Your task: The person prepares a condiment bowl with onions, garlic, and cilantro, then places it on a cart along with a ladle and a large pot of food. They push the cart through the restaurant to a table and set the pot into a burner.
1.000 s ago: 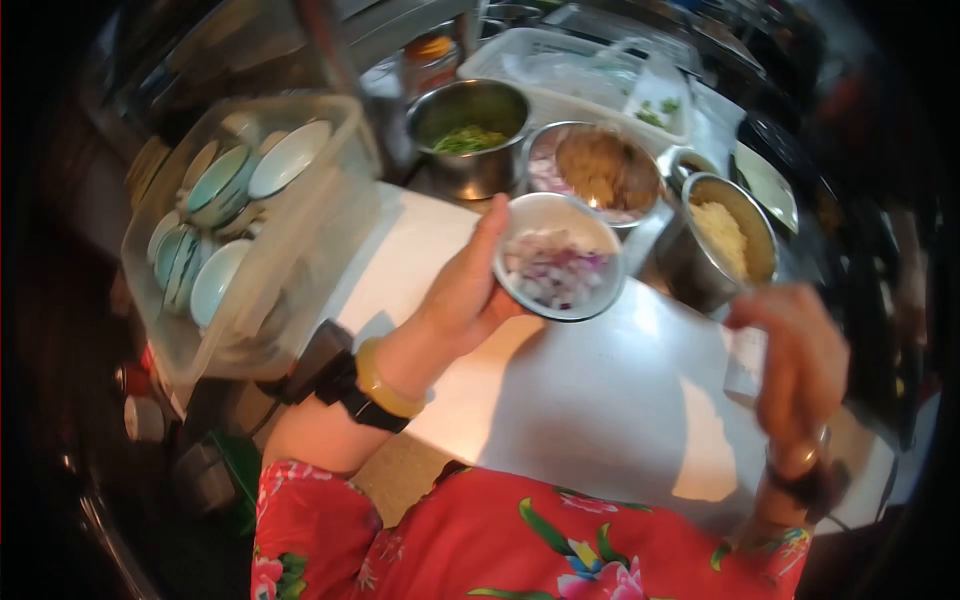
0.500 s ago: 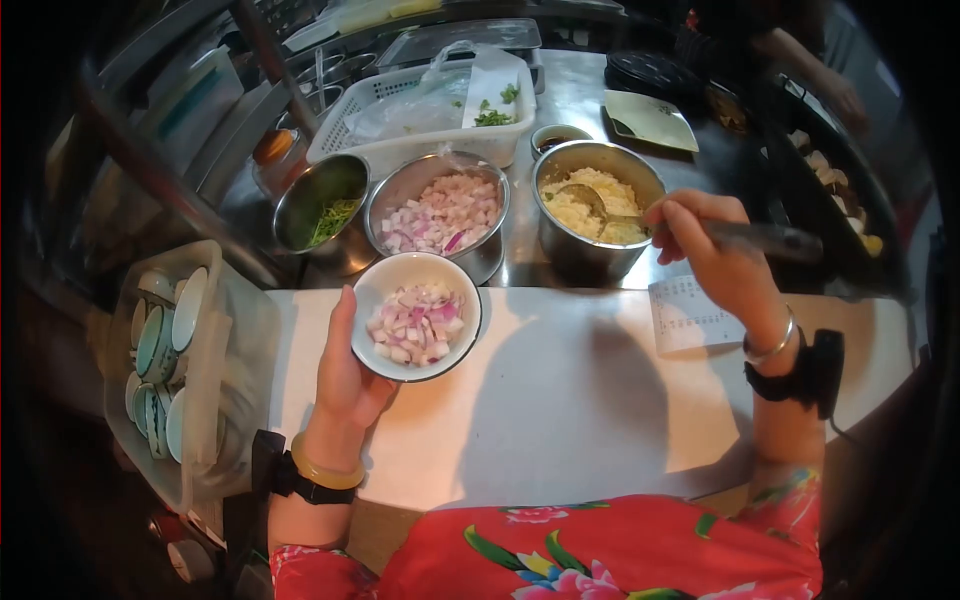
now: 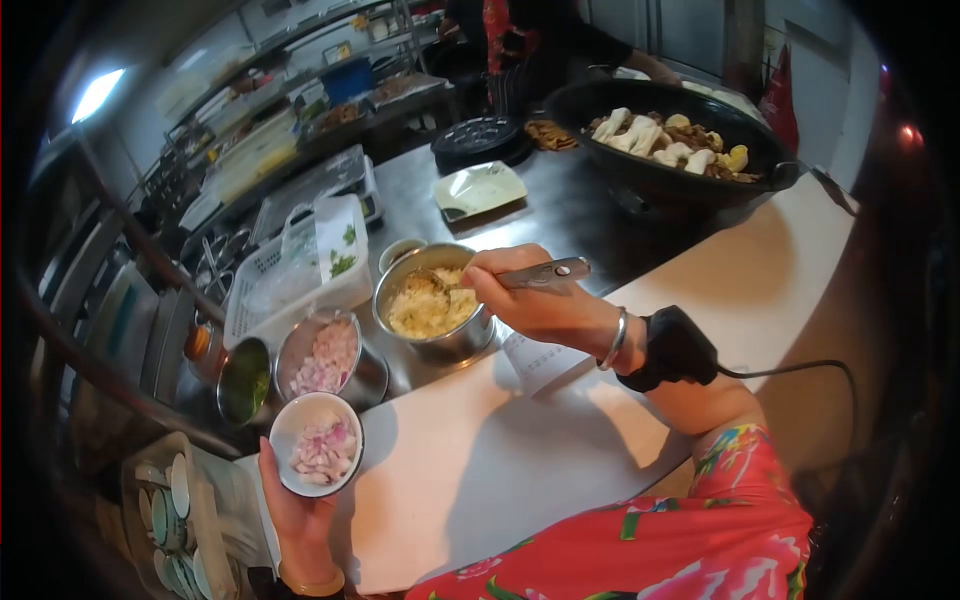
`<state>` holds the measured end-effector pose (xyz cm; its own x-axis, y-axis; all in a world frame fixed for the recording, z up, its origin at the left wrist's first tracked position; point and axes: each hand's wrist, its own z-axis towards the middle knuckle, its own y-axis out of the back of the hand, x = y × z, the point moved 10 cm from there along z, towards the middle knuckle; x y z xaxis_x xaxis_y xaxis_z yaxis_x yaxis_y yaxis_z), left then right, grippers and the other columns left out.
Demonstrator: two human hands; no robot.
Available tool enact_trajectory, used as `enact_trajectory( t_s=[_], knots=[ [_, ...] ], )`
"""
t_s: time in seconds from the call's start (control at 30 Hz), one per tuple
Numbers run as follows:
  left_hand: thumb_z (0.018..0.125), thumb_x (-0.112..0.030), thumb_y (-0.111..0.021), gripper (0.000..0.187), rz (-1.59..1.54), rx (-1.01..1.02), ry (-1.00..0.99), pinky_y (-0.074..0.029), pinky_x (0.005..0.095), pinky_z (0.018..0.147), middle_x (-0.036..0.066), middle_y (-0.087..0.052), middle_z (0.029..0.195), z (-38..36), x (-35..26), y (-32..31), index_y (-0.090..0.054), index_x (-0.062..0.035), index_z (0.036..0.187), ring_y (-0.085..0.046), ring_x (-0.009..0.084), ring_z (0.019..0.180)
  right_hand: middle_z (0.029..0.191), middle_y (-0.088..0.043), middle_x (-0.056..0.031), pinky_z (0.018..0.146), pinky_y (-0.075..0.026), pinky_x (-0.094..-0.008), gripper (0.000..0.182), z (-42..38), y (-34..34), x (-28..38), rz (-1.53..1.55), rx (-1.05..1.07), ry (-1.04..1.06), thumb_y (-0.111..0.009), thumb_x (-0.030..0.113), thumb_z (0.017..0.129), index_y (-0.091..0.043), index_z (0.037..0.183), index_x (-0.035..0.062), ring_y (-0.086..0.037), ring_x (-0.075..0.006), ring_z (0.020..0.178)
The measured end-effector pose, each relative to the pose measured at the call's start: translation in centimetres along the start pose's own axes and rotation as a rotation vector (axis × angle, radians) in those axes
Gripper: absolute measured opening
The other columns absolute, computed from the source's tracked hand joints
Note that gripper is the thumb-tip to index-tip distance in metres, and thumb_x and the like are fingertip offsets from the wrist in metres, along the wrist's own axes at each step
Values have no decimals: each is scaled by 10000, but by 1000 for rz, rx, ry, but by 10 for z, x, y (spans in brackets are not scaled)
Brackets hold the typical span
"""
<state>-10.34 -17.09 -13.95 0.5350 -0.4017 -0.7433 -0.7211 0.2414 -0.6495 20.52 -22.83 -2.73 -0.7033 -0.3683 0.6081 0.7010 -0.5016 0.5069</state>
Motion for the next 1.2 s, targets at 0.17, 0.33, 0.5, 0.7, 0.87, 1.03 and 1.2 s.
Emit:
enact_trajectory(
  t_s=[0.17, 0.33, 0.5, 0.7, 0.87, 1.03, 1.2],
  knots=[
    [894, -494, -401, 587, -31, 33, 21, -522, 448, 796, 170, -509, 1214, 11, 12, -27, -407, -43, 1270, -554, 318, 1057, 679, -583, -189, 590, -459, -372, 188, -1, 10, -20, 141, -39, -118, -484, 141, 839, -577, 775, -10, -590, -331, 633],
    [930, -425, -375, 533, -1, 182, 160, -451, 462, 918, 162, -460, 1274, 17, 55, -82, -366, -42, 1300, -497, 316, 1133, 683, -611, -122, 564, -489, -267, 274, 3, 16, -29, 162, -40, -112, -421, 155, 881, -601, 829, -46, -594, -153, 592],
    [922, -452, -355, 555, -16, 150, 240, -496, 486, 838, 193, -455, 1273, 35, 88, -90, -371, -44, 1297, -503, 355, 1119, 675, -606, -102, 552, -471, -254, 287, 3, 22, -37, 323, -25, -242, -413, 166, 881, -591, 815, -50, -587, -136, 588],
    [923, -445, -348, 550, -53, 160, 293, -494, 497, 833, 192, -449, 1279, 41, 96, -84, -371, -43, 1298, -489, 357, 1133, 685, -595, -84, 543, -455, -261, 285, 6, 21, -50, 307, -27, -230, -401, 168, 872, -590, 836, -42, -578, -124, 591],
    [937, -390, -332, 529, -42, 172, 228, -409, 468, 964, 178, -426, 1304, 36, 91, -89, -350, -6, 1302, -456, 334, 1174, 708, -611, -96, 559, -475, -247, 265, 6, 21, -55, 420, -48, -273, -421, 145, 875, -600, 845, -49, -592, -127, 606],
    [936, -368, -332, 525, -33, 217, 215, -373, 475, 993, 186, -417, 1311, 38, 90, -83, -341, 3, 1306, -440, 342, 1189, 695, -603, -94, 572, -490, -246, 269, 7, 22, -56, 435, -52, -300, -430, 142, 881, -602, 833, -60, -590, -126, 600],
    [926, -348, -347, 521, -28, 210, 227, -375, 482, 991, 187, -414, 1315, 37, 90, -82, -332, 0, 1313, -437, 344, 1192, 697, -601, -94, 567, -481, -238, 268, 5, 21, -57, 447, -50, -310, -428, 139, 885, -597, 831, -62, -587, -123, 599]
  ],
)
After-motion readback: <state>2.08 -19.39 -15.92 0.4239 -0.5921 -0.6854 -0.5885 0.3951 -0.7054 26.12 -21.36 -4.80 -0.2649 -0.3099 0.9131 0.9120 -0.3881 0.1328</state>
